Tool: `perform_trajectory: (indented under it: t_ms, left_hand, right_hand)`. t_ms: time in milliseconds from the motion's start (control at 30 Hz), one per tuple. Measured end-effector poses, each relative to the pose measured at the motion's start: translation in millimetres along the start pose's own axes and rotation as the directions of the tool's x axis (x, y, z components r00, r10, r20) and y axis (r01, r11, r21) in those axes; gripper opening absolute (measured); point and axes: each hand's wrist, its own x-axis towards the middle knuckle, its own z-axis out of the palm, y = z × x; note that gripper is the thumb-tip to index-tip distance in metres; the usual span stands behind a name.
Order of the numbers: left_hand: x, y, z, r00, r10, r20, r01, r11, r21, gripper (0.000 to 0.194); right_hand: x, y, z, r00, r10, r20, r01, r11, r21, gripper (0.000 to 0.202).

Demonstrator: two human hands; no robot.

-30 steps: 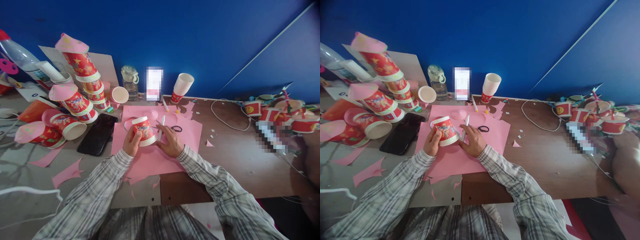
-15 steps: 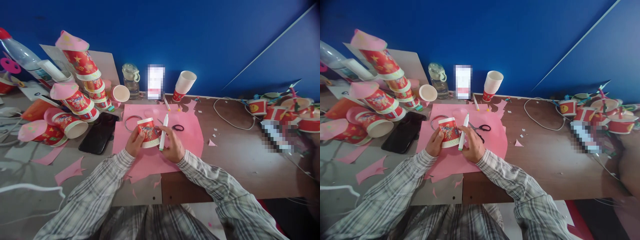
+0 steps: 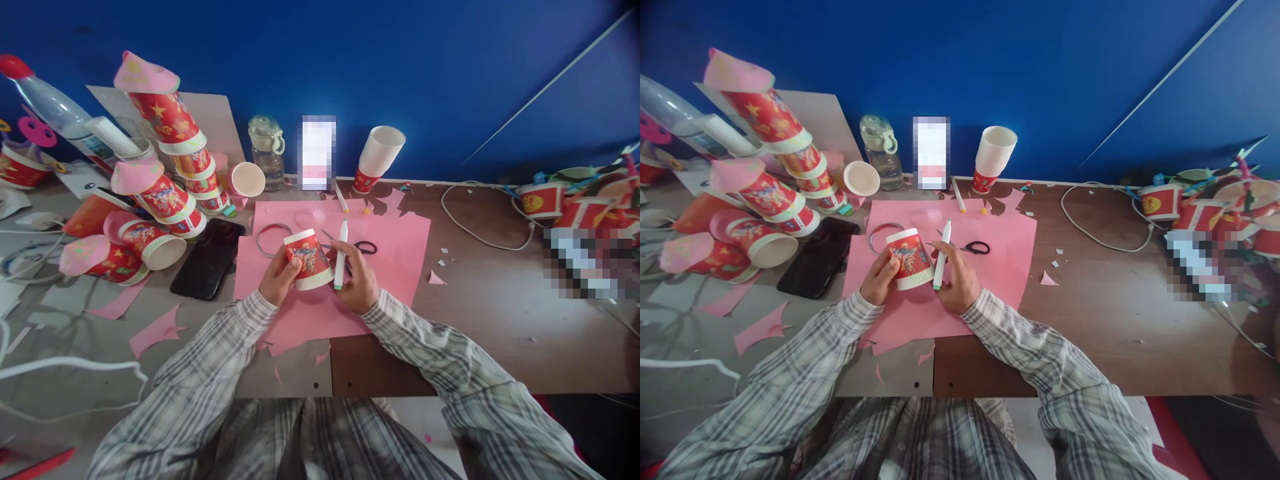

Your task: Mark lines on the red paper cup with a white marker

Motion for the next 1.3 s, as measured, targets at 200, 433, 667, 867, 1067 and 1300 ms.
perform_trajectory:
  t_ms: [200, 433, 667, 867, 1067, 1300]
  left_hand:
    - [-0.4, -1.5, -1.5, 1.0, -0.005, -0.018, 0.005, 1.0, 0.002, 0.052]
    - [-0.3, -2.2, -0.5, 1.0, -0.028, -0.014, 0.028, 0.999, -0.017, 0.053]
    - [-1.4, -1.6, -1.3, 0.999, -0.019, -0.049, 0.019, 1.0, -0.009, 0.067]
    - [-1.5, -0.3, -1.7, 1.0, -0.006, -0.025, 0.006, 1.0, 0.01, 0.067]
    - [-1.4, 3.1, -0.4, 0.999, -0.031, -0.031, 0.032, 0.999, 0.028, 0.068]
    - [-1.2, 5.6, 1.0, 0.999, -0.028, -0.027, 0.029, 0.999, 0.017, 0.067]
  right_hand:
    - [-0.3, -0.5, -0.9, 1.0, -0.027, -0.014, 0.027, 1.0, -0.015, 0.05]
    - [-0.2, -2.5, -1.6, 0.999, -0.039, -0.025, 0.038, 0.999, -0.02, 0.049]
    - [-0.8, -2.8, -3.1, 1.0, -0.022, -0.02, 0.022, 1.0, -0.007, 0.047]
    - [-1.6, -1.7, -3.6, 1.0, 0.002, -0.015, -0.002, 1.0, 0.019, 0.047]
    - [-0.7, -1.0, -3.5, 1.0, 0.018, -0.025, -0.017, 0.999, 0.027, 0.045]
    - [-0.8, 1.3, -1.8, 0.998, 0.057, -0.02, -0.056, 0.997, 0.057, 0.045]
